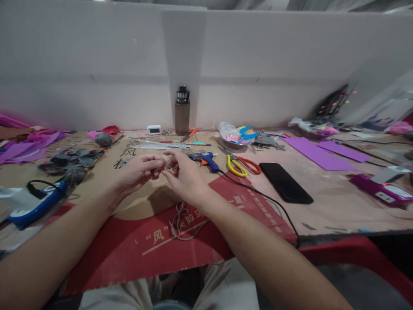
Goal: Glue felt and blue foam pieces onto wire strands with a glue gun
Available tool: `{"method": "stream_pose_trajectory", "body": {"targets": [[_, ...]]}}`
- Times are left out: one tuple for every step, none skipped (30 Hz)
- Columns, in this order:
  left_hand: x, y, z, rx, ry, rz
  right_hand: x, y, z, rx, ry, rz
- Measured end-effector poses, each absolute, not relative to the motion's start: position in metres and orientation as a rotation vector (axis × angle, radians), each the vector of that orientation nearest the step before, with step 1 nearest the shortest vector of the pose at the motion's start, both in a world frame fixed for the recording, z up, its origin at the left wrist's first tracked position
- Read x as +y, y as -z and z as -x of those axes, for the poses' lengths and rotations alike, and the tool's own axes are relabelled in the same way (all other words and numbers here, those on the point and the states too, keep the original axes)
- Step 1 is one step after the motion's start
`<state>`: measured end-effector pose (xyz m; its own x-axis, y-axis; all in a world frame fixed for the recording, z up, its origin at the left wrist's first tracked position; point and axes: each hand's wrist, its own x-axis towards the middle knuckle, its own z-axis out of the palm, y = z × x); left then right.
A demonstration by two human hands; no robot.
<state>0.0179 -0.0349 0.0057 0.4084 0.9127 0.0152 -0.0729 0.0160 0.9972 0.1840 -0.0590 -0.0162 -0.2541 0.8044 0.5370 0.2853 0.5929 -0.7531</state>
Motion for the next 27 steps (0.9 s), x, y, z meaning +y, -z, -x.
{"method": "stream_pose_trajectory", "body": {"targets": [[-0.035, -0.007, -0.018, 0.843, -0.942, -1.314, -0.059, 0.017, -0.184, -1.793, -0.661, 0.877], [-0.036, -0.008, -0.018, 0.841, -0.958, -1.308, -0.059, 0.017, -0.184, -1.772, -0.671, 0.872], [-0.036, -0.008, -0.018, 0.835, -0.975, -1.306, -0.058, 0.016, -0.184, -1.755, -0.668, 0.875], [-0.037, -0.009, -0.018, 0.83, -0.991, -1.307, -0.058, 0.016, -0.185, -1.747, -0.651, 0.889], [-0.037, -0.01, -0.018, 0.822, -1.005, -1.311, -0.058, 0.014, -0.186, -1.748, -0.621, 0.91], [-0.037, -0.01, -0.018, 0.815, -1.013, -1.318, -0.059, 0.013, -0.186, -1.752, -0.584, 0.932], [-0.038, -0.01, -0.018, 0.811, -1.015, -1.328, -0.059, 0.011, -0.187, -1.758, -0.548, 0.952], [-0.038, -0.01, -0.019, 0.81, -1.01, -1.341, -0.059, 0.009, -0.189, -1.762, -0.517, 0.967], [-0.038, -0.01, -0.02, 0.813, -0.998, -1.356, -0.06, 0.008, -0.19, -1.762, -0.495, 0.981], [-0.039, -0.01, -0.021, 0.825, -0.997, -1.367, -0.06, 0.006, -0.191, -1.755, -0.484, 0.995], [-0.04, -0.01, -0.022, 0.847, -1.021, -1.374, -0.06, 0.005, -0.192, -1.743, -0.48, 1.004], [-0.041, -0.01, -0.023, 0.871, -1.071, -1.38, -0.059, 0.003, -0.193, -1.728, -0.479, 1.01], [-0.043, -0.01, -0.024, 0.889, -1.142, -1.388, -0.059, 0.002, -0.195, -1.71, -0.479, 1.011], [-0.045, -0.011, -0.024, 0.894, -1.219, -1.397, -0.058, 0.002, -0.196, -1.687, -0.478, 1.009], [-0.047, -0.012, -0.024, 0.879, -1.289, -1.413, -0.057, 0.001, -0.197, -1.666, -0.474, 1.01], [-0.05, -0.014, -0.024, 0.841, -1.322, -1.433, -0.056, 0.001, -0.198, -1.648, -0.467, 1.015], [-0.054, -0.017, -0.023, 0.79, -1.318, -1.451, -0.055, 0.001, -0.199, -1.636, -0.465, 1.024], [-0.059, -0.021, -0.023, 0.721, -1.267, -1.475, -0.054, 0.001, -0.199, -1.631, -0.47, 1.034], [-0.064, -0.027, -0.022, 0.651, -1.204, -1.498, -0.053, 0.002, -0.199, -1.63, -0.483, 1.039], [-0.071, -0.033, -0.022, 0.58, -1.124, -1.534, -0.052, 0.002, -0.199, -1.63, -0.499, 1.039], [-0.078, -0.04, -0.022, 0.509, -1.028, -1.571, -0.052, 0.004, -0.198, -1.632, -0.518, 1.038], [-0.087, -0.047, -0.021, 0.469, -0.923, -1.604, -0.052, 0.005, -0.197, -1.636, -0.533, 1.039], [-0.098, -0.053, -0.02, 0.449, -0.81, -1.635, -0.051, 0.006, -0.197, -1.645, -0.539, 1.044], [-0.108, -0.058, -0.018, 0.424, -0.717, -1.67, -0.051, 0.007, -0.196, -1.657, -0.539, 1.049], [-0.119, -0.06, -0.014, 0.422, -0.645, -1.712, -0.051, 0.009, -0.195, -1.674, -0.536, 1.054], [-0.129, -0.059, -0.008, 0.465, -0.621, -1.756, -0.052, 0.01, -0.195, -1.69, -0.529, 1.058], [-0.136, -0.053, -0.001, 0.544, -0.645, -1.807, -0.052, 0.01, -0.195, -1.704, -0.521, 1.057]]}}
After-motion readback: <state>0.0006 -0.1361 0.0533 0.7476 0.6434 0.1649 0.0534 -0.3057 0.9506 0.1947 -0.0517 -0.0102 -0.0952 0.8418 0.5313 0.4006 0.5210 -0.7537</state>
